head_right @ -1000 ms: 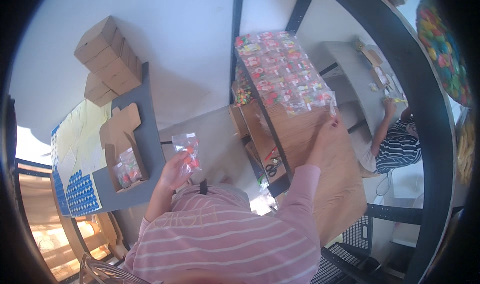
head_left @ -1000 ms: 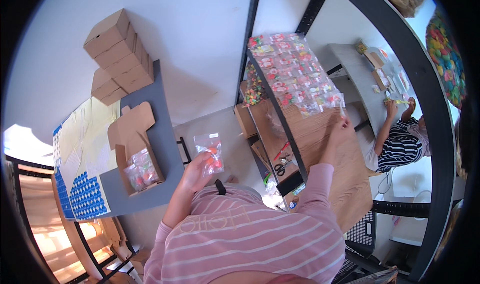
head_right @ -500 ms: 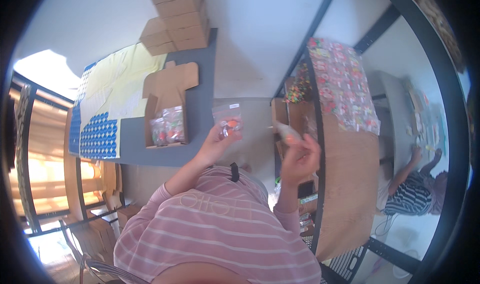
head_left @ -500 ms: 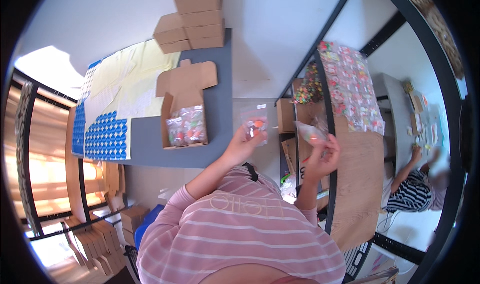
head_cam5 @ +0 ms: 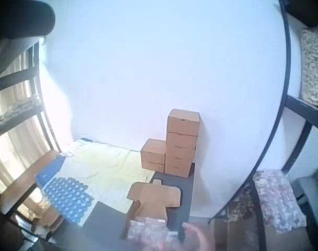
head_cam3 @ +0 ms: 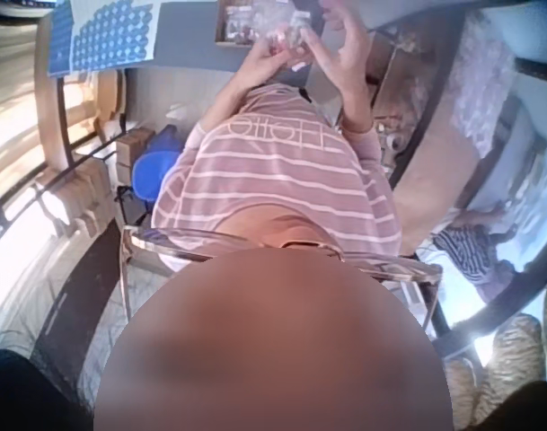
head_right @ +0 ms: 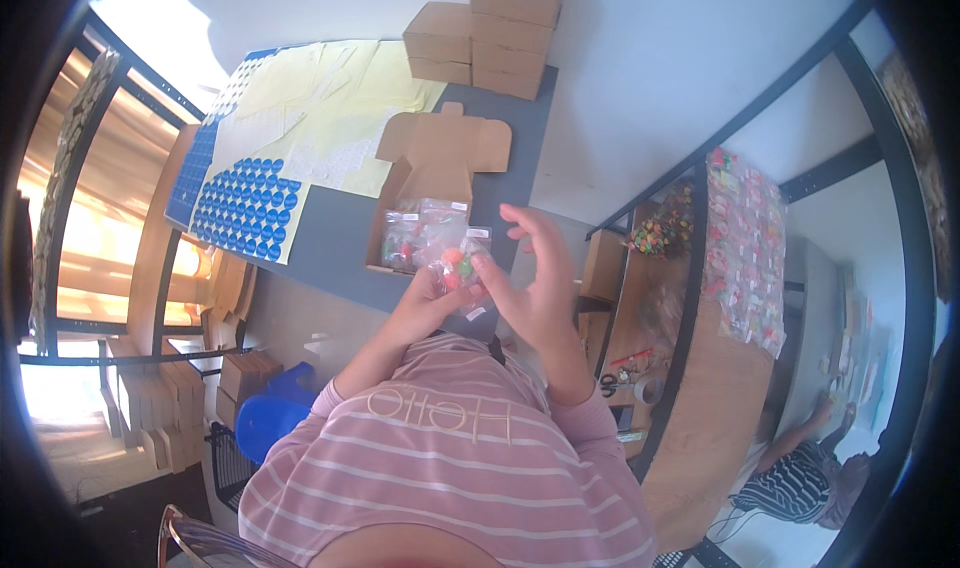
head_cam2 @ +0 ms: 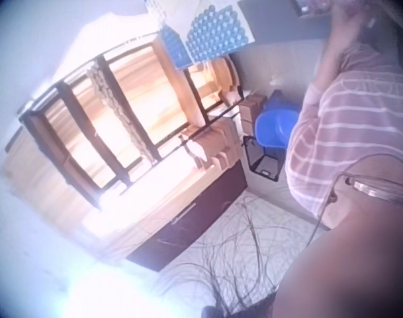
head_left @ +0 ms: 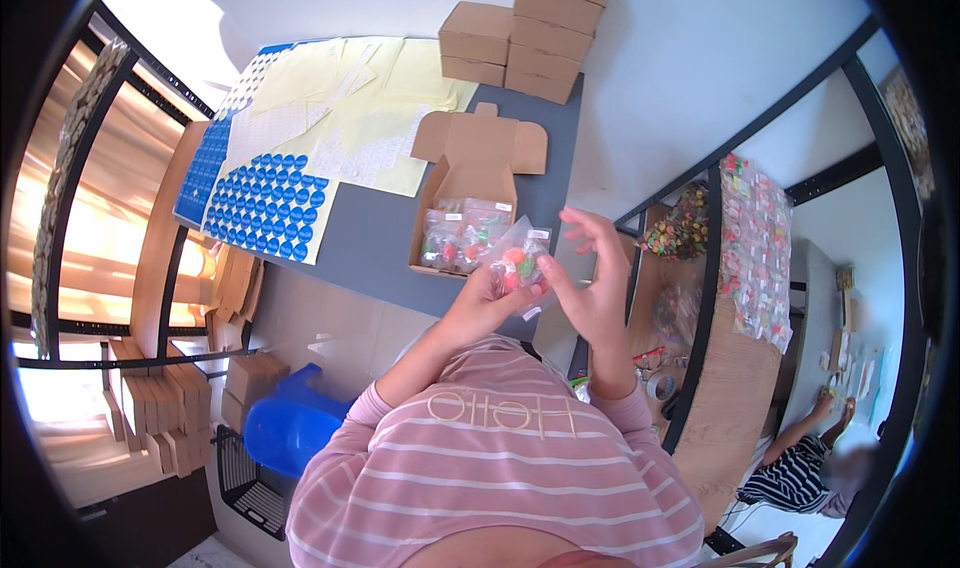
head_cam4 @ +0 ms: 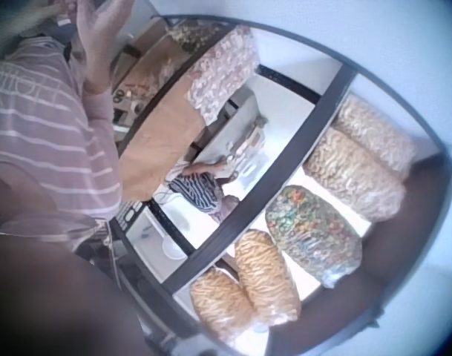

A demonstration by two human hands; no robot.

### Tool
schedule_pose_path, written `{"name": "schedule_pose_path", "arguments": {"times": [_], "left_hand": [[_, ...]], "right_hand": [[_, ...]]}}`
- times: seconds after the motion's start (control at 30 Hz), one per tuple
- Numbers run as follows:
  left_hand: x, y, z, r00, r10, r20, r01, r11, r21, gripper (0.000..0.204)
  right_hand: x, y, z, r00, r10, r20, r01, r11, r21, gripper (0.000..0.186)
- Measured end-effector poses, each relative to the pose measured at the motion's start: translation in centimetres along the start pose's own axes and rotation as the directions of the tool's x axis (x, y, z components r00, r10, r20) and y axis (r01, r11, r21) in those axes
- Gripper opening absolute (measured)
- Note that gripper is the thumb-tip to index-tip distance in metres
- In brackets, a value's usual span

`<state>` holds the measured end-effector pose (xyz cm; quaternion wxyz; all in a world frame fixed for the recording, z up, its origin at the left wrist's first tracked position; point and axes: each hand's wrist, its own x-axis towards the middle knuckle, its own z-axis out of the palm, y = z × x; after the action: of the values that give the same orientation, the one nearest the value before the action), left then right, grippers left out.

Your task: The person assembles small cardboard boxes, places multiple small plastic bags containing colorful items into each box, and closes the flaps. The person repeats this process for several boxes, stacking completed boxes on the table.

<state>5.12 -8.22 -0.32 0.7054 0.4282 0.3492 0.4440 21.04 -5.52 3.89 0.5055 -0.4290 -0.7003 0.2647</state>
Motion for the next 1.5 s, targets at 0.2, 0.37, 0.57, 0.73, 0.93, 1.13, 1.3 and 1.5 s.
{"name": "schedule_pose_path", "arguments": {"times": [0.2, 0.37, 0.57, 0.73, 0.93, 1.13, 1.3, 1.5], "left_hand": [[-0.5, 1.5, -2.2, 0.999, 0.045, 0.010, -0.045, 0.999, 0.021, 0.037], [-0.8, 2.2, -3.2, 0.978, 0.137, -0.158, -0.114, 0.983, 0.147, 0.044], [-0.2, 1.6, -5.1, 0.845, 0.411, -0.342, -0.278, 0.884, 0.375, 0.037], [-0.7, 2.3, -9.1, 0.794, 0.387, -0.468, -0.337, 0.922, 0.190, 0.018], [-1.4, 2.7, -10.8, 0.776, 0.337, -0.534, -0.285, 0.942, 0.180, 0.014], [-1.9, 2.3, -11.2, 0.807, 0.331, -0.488, -0.265, 0.943, 0.202, 0.016], [-1.3, 1.8, -10.9, 0.834, 0.316, -0.452, -0.268, 0.949, 0.169, 0.019], [-1.1, 1.7, -10.7, 0.868, 0.267, -0.418, -0.205, 0.961, 0.187, 0.021]], "right_hand": [[1.5, 0.7, 1.8, 0.927, 0.136, 0.349, -0.217, 0.954, 0.205, 0.045], [2.0, 0.7, 3.0, 0.905, 0.225, 0.361, -0.326, 0.913, 0.246, 0.049], [2.9, 1.9, 3.8, 0.835, 0.319, 0.449, -0.460, 0.851, 0.252, 0.060], [4.5, 3.3, 3.8, 0.918, 0.371, 0.136, -0.393, 0.894, 0.214, 0.059], [3.9, 3.1, 6.6, 0.943, 0.226, 0.245, -0.150, 0.944, -0.293, 0.038], [2.8, 2.7, 7.3, 0.961, 0.114, 0.253, 0.105, 0.696, -0.710, 0.027], [2.4, 3.6, 6.8, 0.945, 0.101, 0.311, 0.131, 0.756, -0.642, 0.020], [3.2, 4.8, 7.0, 0.961, 0.133, 0.243, 0.019, 0.842, -0.539, 0.011]]}}
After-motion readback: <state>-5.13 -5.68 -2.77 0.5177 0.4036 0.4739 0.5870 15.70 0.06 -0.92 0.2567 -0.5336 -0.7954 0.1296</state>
